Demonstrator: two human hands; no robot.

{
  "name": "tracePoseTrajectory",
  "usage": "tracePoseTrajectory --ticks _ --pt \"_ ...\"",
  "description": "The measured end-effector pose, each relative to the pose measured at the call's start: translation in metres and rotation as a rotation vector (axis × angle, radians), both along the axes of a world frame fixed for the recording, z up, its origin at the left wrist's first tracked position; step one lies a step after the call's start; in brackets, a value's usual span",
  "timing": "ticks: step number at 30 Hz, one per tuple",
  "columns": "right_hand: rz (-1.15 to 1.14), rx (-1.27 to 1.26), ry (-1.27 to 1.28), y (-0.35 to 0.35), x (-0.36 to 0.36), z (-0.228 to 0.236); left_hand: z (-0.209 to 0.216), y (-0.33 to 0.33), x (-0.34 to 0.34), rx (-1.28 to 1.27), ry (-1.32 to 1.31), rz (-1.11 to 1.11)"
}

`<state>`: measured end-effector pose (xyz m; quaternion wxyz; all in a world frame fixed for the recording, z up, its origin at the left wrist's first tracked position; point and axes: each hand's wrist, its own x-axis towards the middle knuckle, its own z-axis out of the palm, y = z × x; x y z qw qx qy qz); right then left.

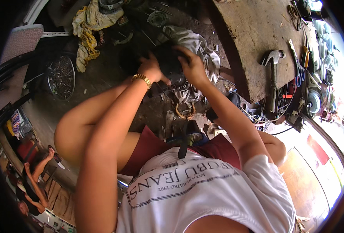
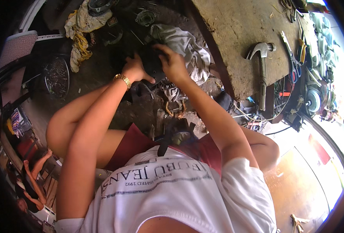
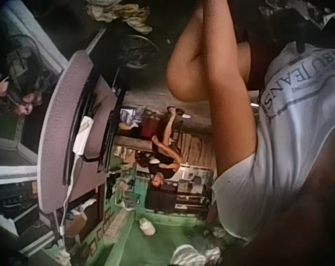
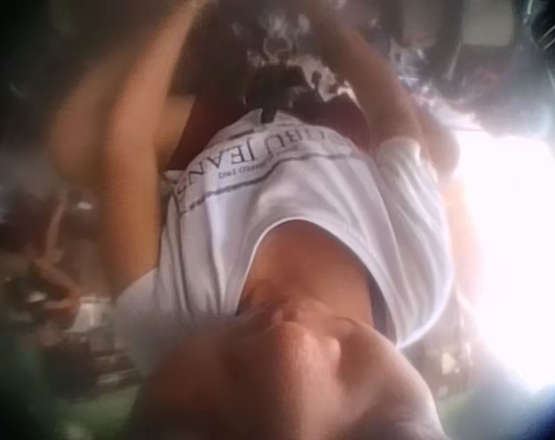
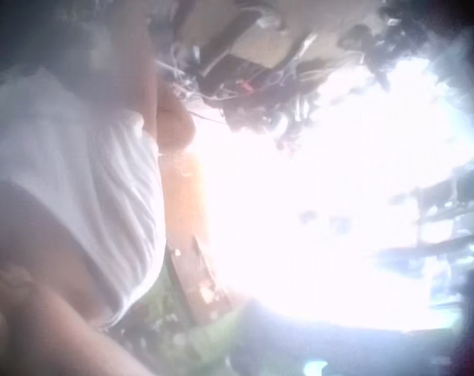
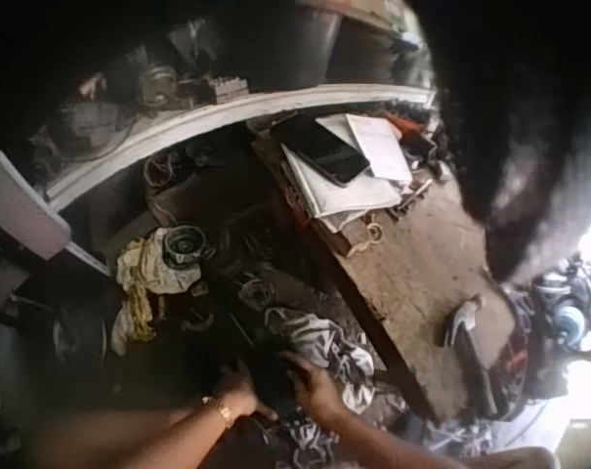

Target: The person disassembles an alternator while sitting on the floor, using a screwdriver to remove internal components and a cloth to hold the metal housing.

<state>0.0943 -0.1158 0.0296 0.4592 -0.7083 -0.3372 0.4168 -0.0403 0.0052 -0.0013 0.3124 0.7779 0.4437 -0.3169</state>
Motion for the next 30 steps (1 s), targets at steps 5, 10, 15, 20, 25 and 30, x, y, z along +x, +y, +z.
tracePoseTrajectory --ticks 5,10,15,20,25,30 --pt "0.041 -0.14 -0.026 -0.06 0.007 0.06 0.011 -0.003 -0.002 0.002 0.069 0.039" --pt "0.033 -0.151 -0.094 -0.116 0.016 0.098 0.02 -0.009 0.008 -0.019 0.11 0.042" --pt "-0.181 0.011 0.14 -0.037 0.015 0.0 0.001 0.011 0.003 -0.009 0.028 -0.034" --pt "-0.028 -0.153 -0.096 -0.088 0.006 0.066 0.009 0.001 0.003 -0.018 0.089 -0.013" --pt "-0.001 -0.106 -0.084 -0.116 0.007 0.082 0.012 -0.003 -0.002 -0.007 0.051 0.044" --pt "-0.015 0.171 -0.094 0.004 0.007 -0.011 0.007 0.001 0.009 0.009 0.02 -0.005"
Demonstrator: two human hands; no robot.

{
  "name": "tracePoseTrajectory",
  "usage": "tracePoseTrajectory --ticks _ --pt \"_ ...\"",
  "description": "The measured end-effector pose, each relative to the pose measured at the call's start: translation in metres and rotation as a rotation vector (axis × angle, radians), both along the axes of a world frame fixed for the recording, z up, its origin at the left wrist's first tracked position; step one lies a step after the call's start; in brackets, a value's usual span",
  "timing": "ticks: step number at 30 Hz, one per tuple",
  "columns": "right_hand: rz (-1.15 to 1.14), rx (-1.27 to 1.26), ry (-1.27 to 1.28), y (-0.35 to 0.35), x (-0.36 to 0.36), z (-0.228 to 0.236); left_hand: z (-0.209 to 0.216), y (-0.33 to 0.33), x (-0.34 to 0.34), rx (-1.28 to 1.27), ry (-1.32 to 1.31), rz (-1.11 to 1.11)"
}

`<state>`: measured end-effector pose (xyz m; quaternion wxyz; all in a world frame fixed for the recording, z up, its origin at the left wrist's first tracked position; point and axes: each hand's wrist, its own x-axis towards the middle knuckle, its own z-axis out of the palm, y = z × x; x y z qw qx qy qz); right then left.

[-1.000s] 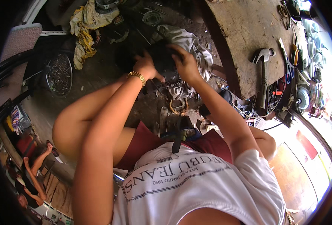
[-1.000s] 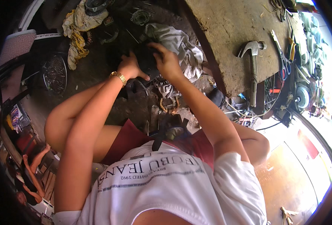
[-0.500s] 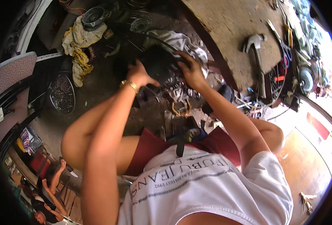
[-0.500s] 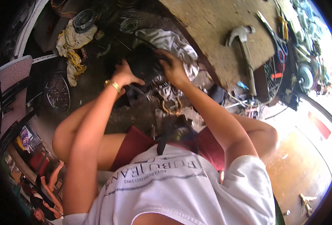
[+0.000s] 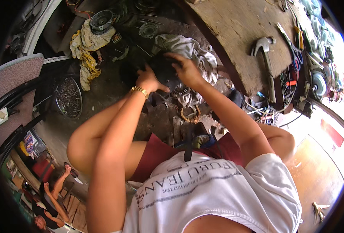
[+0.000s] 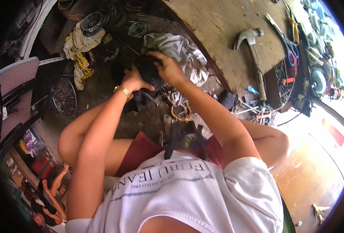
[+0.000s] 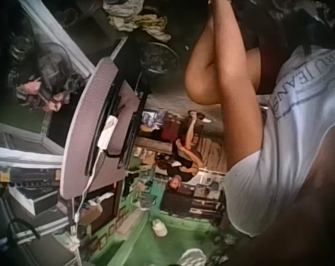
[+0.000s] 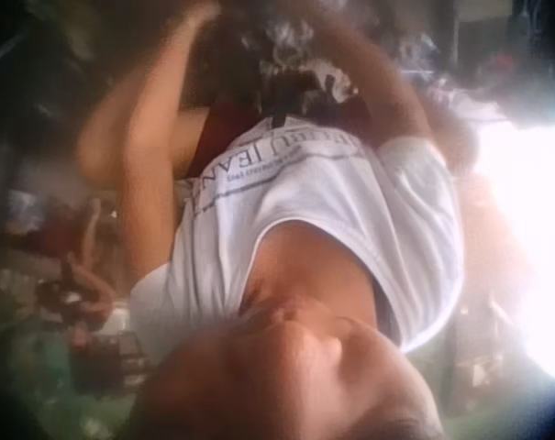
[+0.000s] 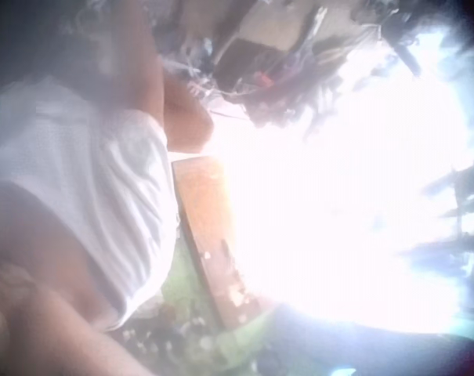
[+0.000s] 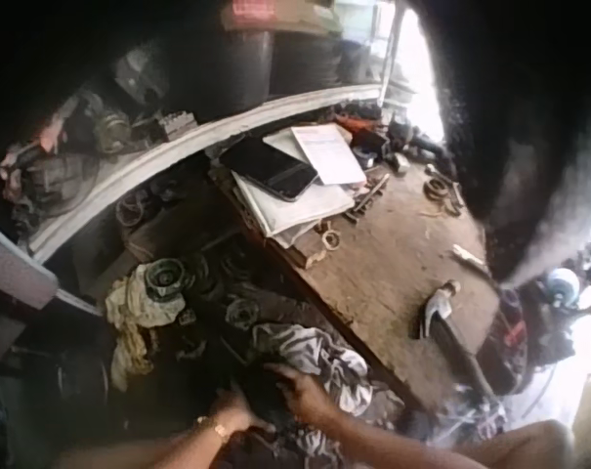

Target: The person disassembles an alternator while sitting on the floor, using a screwdriver to remove internal components and a cloth to hold the metal housing.

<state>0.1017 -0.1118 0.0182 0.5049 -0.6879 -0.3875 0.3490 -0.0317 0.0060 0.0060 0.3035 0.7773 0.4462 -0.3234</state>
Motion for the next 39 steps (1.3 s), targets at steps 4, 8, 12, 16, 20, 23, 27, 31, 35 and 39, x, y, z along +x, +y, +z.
tracePoseTrajectory --ticks 4,8,12,16,20,23,27,31,35,39 --pt "0.024 -0.236 0.013 -0.045 -0.006 0.044 0.003 -0.007 -0.006 0.008 0.028 0.033" --pt "0.08 -0.354 -0.024 -0.106 0.011 0.11 0.004 -0.002 -0.013 -0.017 0.06 0.033" --pt "-0.026 -0.147 -0.053 -0.055 -0.007 0.01 0.012 -0.015 0.002 -0.033 0.102 -0.01" --pt "0.072 -0.065 -0.119 0.003 -0.006 0.003 0.007 -0.004 -0.001 -0.005 0.048 -0.009" --pt "0.078 -0.251 -0.005 -0.084 0.004 0.074 0.006 -0.007 -0.013 -0.016 0.056 0.033" --pt "0.117 -0.311 -0.026 -0.13 0.016 0.118 0.011 -0.004 -0.01 -0.053 0.064 0.046" --pt "0.021 -0.243 -0.036 -0.07 -0.001 0.034 0.004 -0.005 -0.005 -0.059 -0.003 0.001" --pt "0.028 -0.016 -0.04 -0.02 0.002 0.018 -0.011 0.032 -0.008 -0.082 -0.014 -0.069" --pt "0.015 -0.33 0.013 -0.101 0.008 0.091 -0.002 0.018 -0.01 -0.089 0.032 -0.027" --pt "0.059 -0.252 -0.111 -0.116 0.013 0.093 -0.003 0.014 -0.012 -0.03 0.026 0.006"
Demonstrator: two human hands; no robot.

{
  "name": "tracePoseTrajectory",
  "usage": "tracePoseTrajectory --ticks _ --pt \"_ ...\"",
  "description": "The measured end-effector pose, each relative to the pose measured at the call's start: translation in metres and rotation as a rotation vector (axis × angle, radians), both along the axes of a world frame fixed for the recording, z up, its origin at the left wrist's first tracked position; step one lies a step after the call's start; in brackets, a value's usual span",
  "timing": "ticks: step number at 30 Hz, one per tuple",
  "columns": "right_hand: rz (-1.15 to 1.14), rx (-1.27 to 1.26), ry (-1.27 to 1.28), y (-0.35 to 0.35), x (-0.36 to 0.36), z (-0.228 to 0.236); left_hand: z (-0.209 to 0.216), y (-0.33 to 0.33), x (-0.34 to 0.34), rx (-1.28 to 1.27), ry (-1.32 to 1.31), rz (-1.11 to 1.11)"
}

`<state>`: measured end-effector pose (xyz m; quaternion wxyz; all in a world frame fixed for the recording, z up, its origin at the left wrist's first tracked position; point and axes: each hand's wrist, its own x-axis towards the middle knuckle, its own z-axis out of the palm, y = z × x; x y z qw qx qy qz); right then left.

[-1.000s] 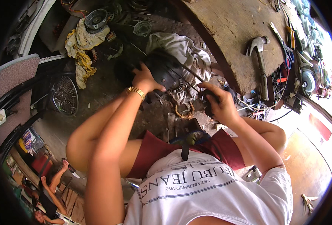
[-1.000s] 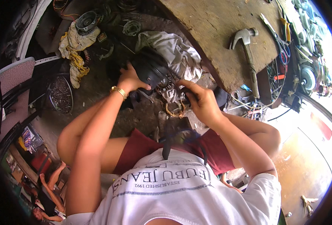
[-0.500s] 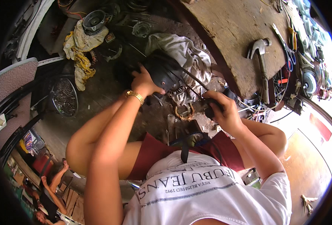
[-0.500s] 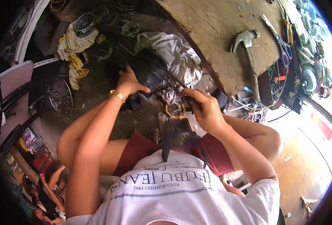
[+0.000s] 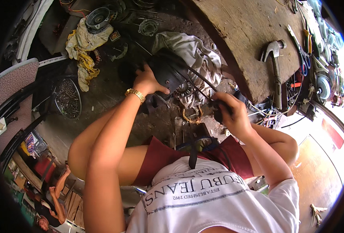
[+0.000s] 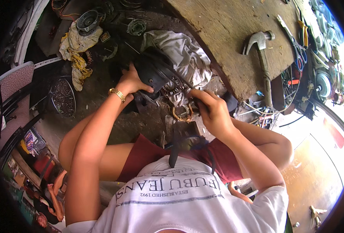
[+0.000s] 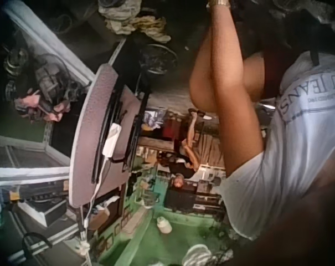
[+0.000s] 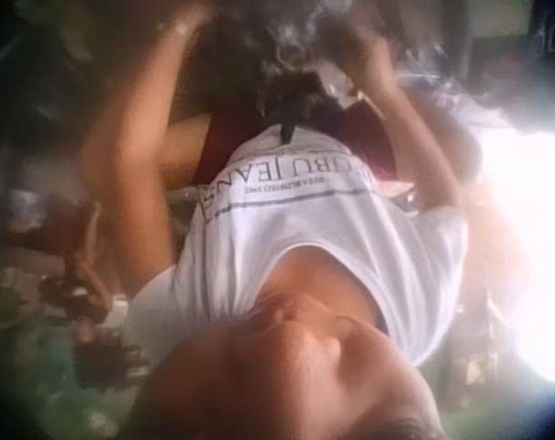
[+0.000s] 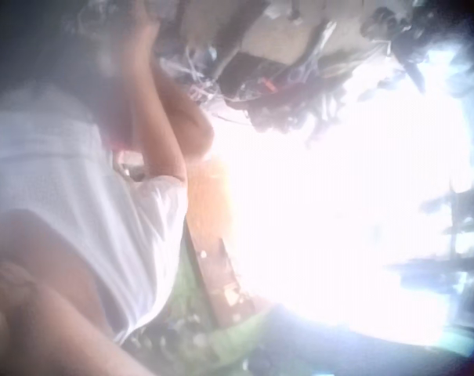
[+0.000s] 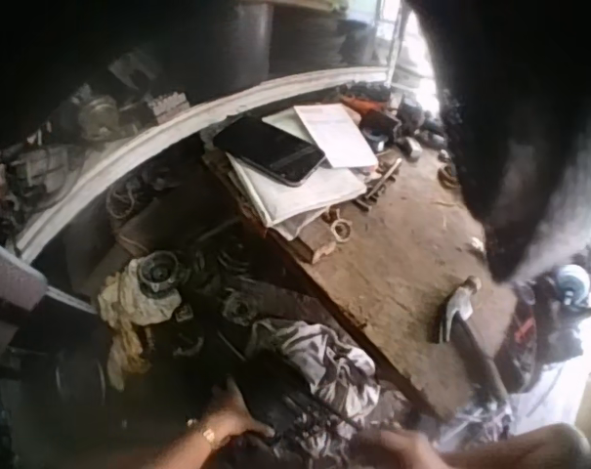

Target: The person disassembles an alternator while sitting on the floor, using a screwdriver to remove internal components and a cloth to hold the metal housing.

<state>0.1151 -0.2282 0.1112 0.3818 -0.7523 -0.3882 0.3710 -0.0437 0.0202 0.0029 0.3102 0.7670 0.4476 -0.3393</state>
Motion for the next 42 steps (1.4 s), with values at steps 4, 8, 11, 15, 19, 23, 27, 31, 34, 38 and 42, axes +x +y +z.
tracePoseTrajectory --ticks 4,8,11,15,19,23,27,31,34,38,42 --pt "-0.014 0.149 -0.028 0.105 -0.02 -0.096 0.006 -0.015 0.015 -0.069 0.025 -0.006" --pt "-0.021 0.139 0.017 0.103 -0.026 -0.081 -0.016 -0.004 -0.007 -0.064 -0.089 -0.048" --pt "-0.008 -0.011 0.116 0.029 -0.008 -0.017 0.004 -0.014 -0.001 -0.016 -0.032 0.064" --pt "0.082 -0.03 0.091 -0.017 0.001 0.01 0.011 -0.014 0.002 -0.027 -0.022 0.105" --pt "-0.04 0.156 0.191 0.08 -0.013 -0.078 0.01 -0.017 0.014 -0.029 -0.033 0.039" --pt "-0.016 0.125 0.087 0.069 -0.019 -0.059 -0.003 0.014 0.01 -0.026 -0.038 -0.015" --pt "0.005 -0.038 0.073 -0.014 0.001 0.013 0.004 -0.008 0.0 -0.035 0.016 -0.006" --pt "-0.012 -0.04 0.117 0.0 -0.003 -0.007 0.004 -0.007 0.005 -0.014 0.007 0.027" --pt "-0.009 0.158 -0.002 0.088 -0.02 -0.079 0.001 -0.018 0.01 0.013 -0.052 -0.03" --pt "-0.042 0.185 0.021 0.077 -0.017 -0.077 -0.007 -0.002 -0.001 0.007 -0.048 -0.043" --pt "0.001 -0.038 0.079 -0.011 -0.002 0.008 0.01 -0.018 0.002 -0.016 0.018 0.034"
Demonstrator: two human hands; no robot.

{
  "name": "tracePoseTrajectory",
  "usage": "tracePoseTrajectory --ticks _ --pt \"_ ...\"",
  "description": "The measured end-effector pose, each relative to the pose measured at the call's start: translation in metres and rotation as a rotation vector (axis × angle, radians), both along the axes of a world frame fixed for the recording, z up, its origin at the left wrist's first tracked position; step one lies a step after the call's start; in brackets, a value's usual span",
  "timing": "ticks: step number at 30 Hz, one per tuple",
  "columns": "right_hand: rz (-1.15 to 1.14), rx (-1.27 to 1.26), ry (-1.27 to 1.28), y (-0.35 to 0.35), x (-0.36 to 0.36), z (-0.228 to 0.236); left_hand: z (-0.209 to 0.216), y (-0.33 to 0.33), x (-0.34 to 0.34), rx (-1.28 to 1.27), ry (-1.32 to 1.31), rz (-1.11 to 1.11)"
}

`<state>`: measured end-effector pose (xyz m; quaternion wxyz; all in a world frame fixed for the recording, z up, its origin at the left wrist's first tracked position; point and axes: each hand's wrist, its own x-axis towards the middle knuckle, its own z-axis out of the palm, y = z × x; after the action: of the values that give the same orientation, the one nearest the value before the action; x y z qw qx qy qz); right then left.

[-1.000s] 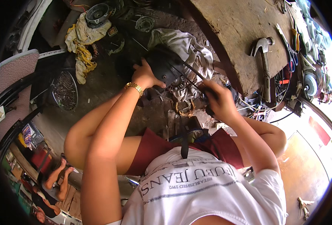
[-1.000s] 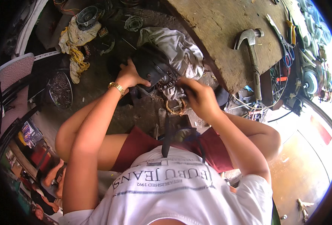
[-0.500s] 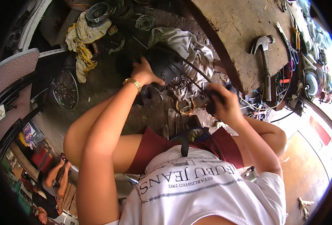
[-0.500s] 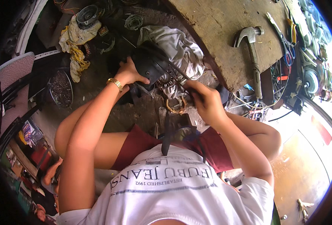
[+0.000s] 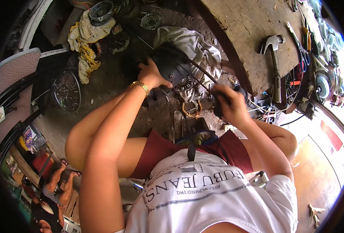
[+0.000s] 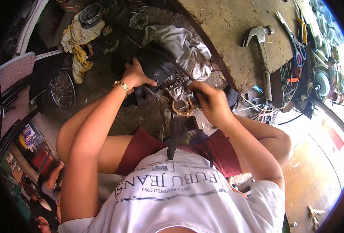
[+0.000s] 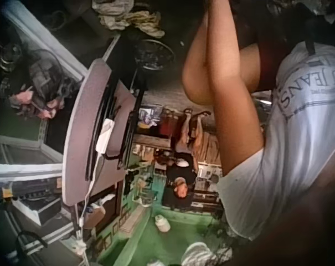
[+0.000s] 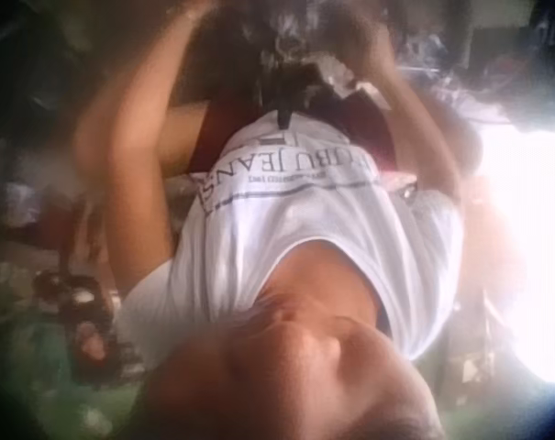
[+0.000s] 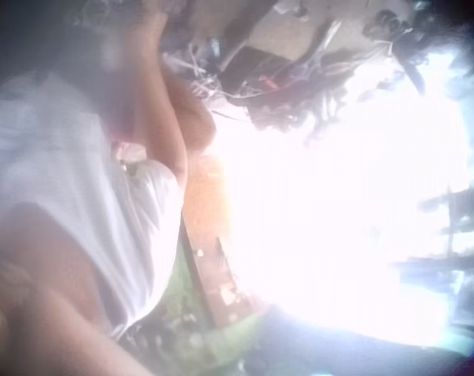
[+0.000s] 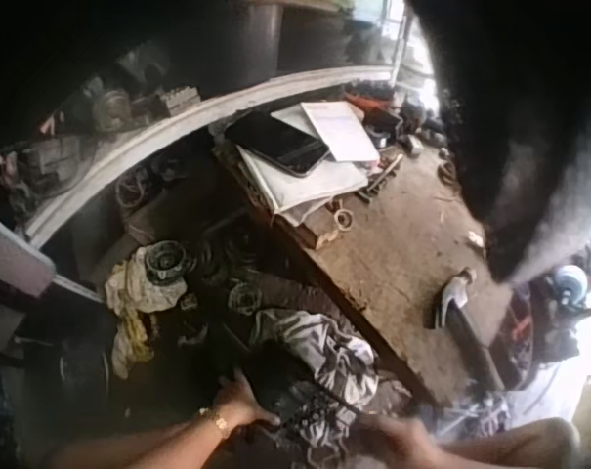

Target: The person disassembles an alternator while sitting on the floor, using a screwdriver to remove internal components and a cloth to hold the metal housing.

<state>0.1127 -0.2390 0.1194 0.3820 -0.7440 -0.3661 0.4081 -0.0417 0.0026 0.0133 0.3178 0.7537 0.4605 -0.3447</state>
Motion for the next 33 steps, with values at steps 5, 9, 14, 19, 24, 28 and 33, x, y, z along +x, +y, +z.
tracePoseTrajectory --ticks 5,9,14,19,24,28,33 --pt "-0.046 -0.011 0.053 0.036 -0.011 -0.056 0.006 -0.006 0.016 0.027 0.07 -0.022" --pt "-0.04 0.274 0.007 0.105 -0.017 -0.093 -0.011 0.017 0.008 -0.017 0.007 -0.101" --pt "-0.014 0.03 0.037 0.014 -0.001 -0.016 -0.004 0.009 0.001 -0.034 0.009 -0.019" --pt "0.049 0.021 -0.006 0.021 -0.005 -0.027 -0.002 0.008 0.006 0.014 0.025 -0.045" --pt "-0.077 0.208 0.019 0.109 -0.022 -0.087 -0.01 0.025 0.007 -0.038 -0.01 -0.045" --pt "-0.025 0.025 0.012 0.039 -0.013 -0.035 -0.002 0.006 0.002 -0.03 0.031 -0.023" --pt "0.066 0.048 -0.049 -0.008 -0.003 -0.015 0.002 0.008 0.007 -0.023 0.025 0.007"
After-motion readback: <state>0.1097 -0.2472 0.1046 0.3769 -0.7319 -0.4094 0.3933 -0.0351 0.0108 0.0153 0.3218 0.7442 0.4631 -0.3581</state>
